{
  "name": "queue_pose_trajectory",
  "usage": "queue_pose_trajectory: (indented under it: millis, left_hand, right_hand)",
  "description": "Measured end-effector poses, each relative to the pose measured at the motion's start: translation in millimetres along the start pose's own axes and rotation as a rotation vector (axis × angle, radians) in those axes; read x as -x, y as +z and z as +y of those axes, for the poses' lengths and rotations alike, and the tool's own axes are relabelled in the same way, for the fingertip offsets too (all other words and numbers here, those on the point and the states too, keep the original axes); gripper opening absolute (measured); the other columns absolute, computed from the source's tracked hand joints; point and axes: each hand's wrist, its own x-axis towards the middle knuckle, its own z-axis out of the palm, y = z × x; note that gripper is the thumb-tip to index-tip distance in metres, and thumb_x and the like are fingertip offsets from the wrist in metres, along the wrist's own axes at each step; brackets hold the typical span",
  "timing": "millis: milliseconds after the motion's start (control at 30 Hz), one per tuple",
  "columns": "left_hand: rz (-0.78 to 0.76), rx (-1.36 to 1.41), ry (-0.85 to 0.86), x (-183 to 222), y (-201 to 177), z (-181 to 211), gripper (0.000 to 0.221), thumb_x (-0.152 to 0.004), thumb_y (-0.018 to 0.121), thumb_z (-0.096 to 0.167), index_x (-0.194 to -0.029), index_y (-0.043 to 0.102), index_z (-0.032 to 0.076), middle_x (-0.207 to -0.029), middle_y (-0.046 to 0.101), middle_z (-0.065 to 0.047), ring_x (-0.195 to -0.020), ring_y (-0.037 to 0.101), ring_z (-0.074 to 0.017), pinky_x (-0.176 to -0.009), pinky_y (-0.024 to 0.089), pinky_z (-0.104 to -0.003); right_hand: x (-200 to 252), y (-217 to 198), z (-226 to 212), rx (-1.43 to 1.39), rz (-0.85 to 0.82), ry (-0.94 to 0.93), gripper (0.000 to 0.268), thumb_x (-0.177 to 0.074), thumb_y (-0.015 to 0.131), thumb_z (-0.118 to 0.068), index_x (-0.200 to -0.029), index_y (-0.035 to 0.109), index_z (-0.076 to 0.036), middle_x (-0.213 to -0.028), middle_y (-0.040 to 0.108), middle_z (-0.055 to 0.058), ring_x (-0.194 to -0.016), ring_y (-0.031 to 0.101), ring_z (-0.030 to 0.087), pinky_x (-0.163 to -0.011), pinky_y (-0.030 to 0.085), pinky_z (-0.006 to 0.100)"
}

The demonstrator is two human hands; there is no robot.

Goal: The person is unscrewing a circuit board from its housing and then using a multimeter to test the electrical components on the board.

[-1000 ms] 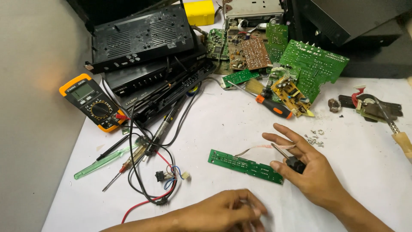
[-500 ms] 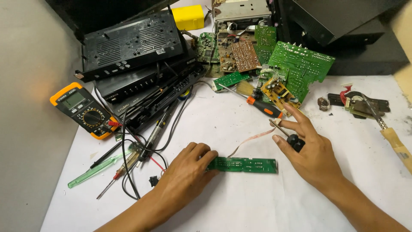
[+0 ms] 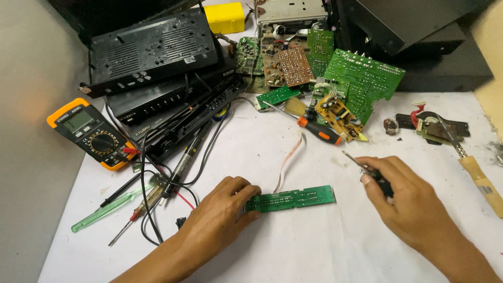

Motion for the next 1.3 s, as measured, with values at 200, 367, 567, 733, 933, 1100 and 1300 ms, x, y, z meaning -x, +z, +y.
queue_pose_trajectory:
  millis: [200,367,567,733,933,1100,1300]
  left_hand:
    - [0.237,-0.112,-0.004,1,-56,-3,0.025,-0.097,0.068,0.024,-0.118,0.072,0.011,-0.107,0.073,-0.008,-0.096,0.069,-0.0276,-0.079,0.057,-0.044]
    - [0.353,-0.112,-0.077,19,-131,1,0.023,-0.095,0.07,0.013,-0.117,0.069,0.011,-0.091,0.07,-0.002,-0.076,0.066,-0.0157,-0.071,0.052,-0.032]
    - [0.069,-0.211,-0.278,47,-164,0,0.028,-0.093,0.068,0.03,-0.119,0.069,0.019,-0.101,0.079,0.002,-0.08,0.074,-0.02,-0.073,0.055,-0.038]
    - [-0.264,-0.184,-0.419,60,-149,-12,0.019,-0.094,0.066,0.041,-0.108,0.075,0.031,-0.094,0.08,0.01,-0.085,0.076,-0.0123,-0.081,0.057,-0.031]
    - [-0.579,-0.248,-0.474,67,-124,-4,0.021,-0.1,0.056,0.039,-0.116,0.066,0.03,-0.107,0.071,0.008,-0.094,0.07,-0.0226,-0.081,0.05,-0.042]
    - [-0.515,-0.303,-0.471,72,-121,-13,0.025,-0.099,0.045,0.021,-0.113,0.066,0.025,-0.111,0.071,0.008,-0.093,0.072,-0.0217,-0.079,0.053,-0.041]
    - [-0.408,-0.424,-0.347,66,-128,-19,0.019,-0.094,0.049,0.01,-0.082,0.061,0.019,-0.089,0.07,0.005,-0.082,0.066,-0.0237,-0.068,0.048,-0.043]
  right_hand:
    - [4,35,-2,0.432,0.31,-0.382,0.031,-0.098,0.065,-0.027,-0.126,0.072,-0.015,-0.096,0.072,-0.002,-0.093,0.064,0.018,-0.078,0.056,0.035]
    - [-3,43,-5,0.552,0.357,-0.461,0.034,-0.097,0.068,-0.031,-0.127,0.071,-0.016,-0.094,0.069,-0.001,-0.088,0.062,0.019,-0.075,0.051,0.034]
    - [-6,48,-4,0.632,0.374,-0.477,0.031,-0.098,0.067,-0.036,-0.125,0.071,-0.02,-0.107,0.07,-0.005,-0.089,0.062,0.018,-0.072,0.047,0.033]
    - [1,40,-13,0.573,0.307,-0.572,0.04,-0.094,0.067,-0.038,-0.128,0.069,-0.016,-0.123,0.067,0.0,-0.098,0.061,0.021,-0.078,0.048,0.034]
    - [14,42,-26,0.335,0.213,-0.737,0.038,-0.093,0.068,-0.032,-0.125,0.068,-0.012,-0.123,0.067,0.003,-0.099,0.06,0.026,-0.082,0.048,0.039]
    - [48,79,-54,0.042,0.009,-1.178,0.04,-0.11,0.04,-0.021,-0.143,0.059,-0.009,-0.137,0.062,0.009,-0.117,0.062,0.022,-0.096,0.048,0.04]
    - [90,121,-118,-0.301,-0.425,-1.128,0.036,-0.115,0.034,-0.011,-0.147,0.048,-0.001,-0.156,0.049,0.01,-0.141,0.041,0.025,-0.12,0.032,0.046]
